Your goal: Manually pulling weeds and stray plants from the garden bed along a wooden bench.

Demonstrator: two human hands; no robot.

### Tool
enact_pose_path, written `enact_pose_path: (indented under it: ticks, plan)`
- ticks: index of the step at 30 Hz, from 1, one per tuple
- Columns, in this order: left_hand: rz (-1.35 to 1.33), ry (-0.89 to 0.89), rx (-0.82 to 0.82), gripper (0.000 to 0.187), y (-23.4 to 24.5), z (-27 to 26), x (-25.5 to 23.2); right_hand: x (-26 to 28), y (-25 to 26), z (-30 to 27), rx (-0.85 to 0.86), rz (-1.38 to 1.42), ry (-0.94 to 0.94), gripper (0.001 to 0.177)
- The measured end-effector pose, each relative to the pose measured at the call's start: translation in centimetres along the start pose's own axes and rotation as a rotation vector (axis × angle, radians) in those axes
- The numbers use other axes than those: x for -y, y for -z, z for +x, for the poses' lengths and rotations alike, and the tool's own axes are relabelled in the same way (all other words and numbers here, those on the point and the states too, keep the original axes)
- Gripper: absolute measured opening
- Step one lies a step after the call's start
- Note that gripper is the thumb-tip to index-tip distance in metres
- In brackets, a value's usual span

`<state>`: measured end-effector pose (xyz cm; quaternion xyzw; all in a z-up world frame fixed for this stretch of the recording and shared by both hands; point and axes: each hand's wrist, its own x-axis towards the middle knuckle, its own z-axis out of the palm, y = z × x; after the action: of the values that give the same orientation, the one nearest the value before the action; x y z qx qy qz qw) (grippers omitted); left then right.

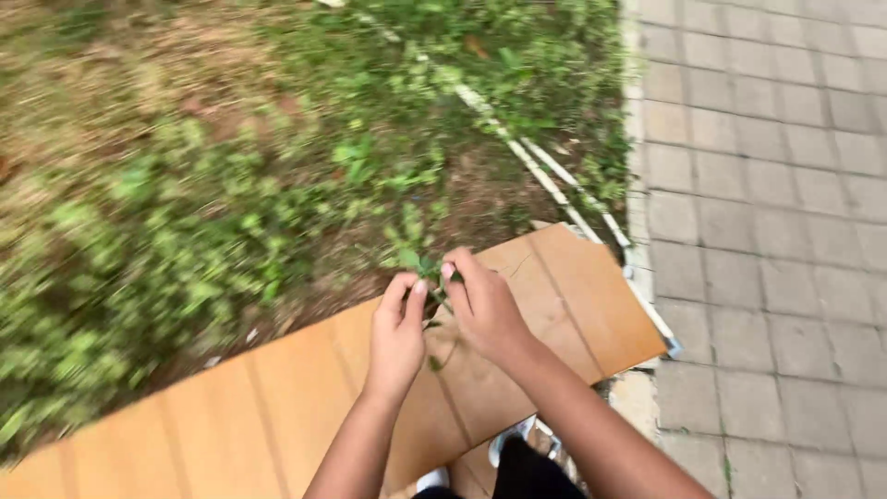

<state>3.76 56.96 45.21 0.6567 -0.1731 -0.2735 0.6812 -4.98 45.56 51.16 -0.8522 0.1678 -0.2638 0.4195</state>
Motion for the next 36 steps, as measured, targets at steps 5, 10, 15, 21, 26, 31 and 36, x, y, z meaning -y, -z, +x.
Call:
enact_pose_path:
  ticks: [5,10,15,21,26,31,36]
  plan:
    - [-0.521,-0.132,-0.014,0.014,4.7,-4.4,-1.7,6.1,-4.2,-1.9,0.087,0.026,0.07,0.013]
    - [-0.955,-0.074,-0.076,0.038,6.8,-9.5,-9.1,9.9,-6.6,-4.3,0.225,-0.009,0.129,0.026]
    - [-1.064,-0.271,-0.126,0.024,8.2,-10.6,-4.3,11.9,-6.6,-6.0,0.387,0.014,0.268,0.034]
    - [-0.928,-0.24,-0.446,0.027,7.6,-16.4,-8.7,13.2,-6.7,-8.3,0.513,-0.001,0.472,0.022]
    - [-0.866,-0.452,-0.548,0.032,9.5,-19.9,-7.0,13.9,-8.8,-10.5,0.64,0.021,0.503,0.02]
    - [-1.126,-0.561,-0.645,0.028,13.2,-23.8,-3.6,15.4,-11.3,-12.1,0.754,0.098,0.616,0.017]
    - [-0.794,-0.344,-0.895,0.021,16.6,-29.8,-4.8,18.7,-14.5,-14.2,0.841,-0.068,0.688,0.015]
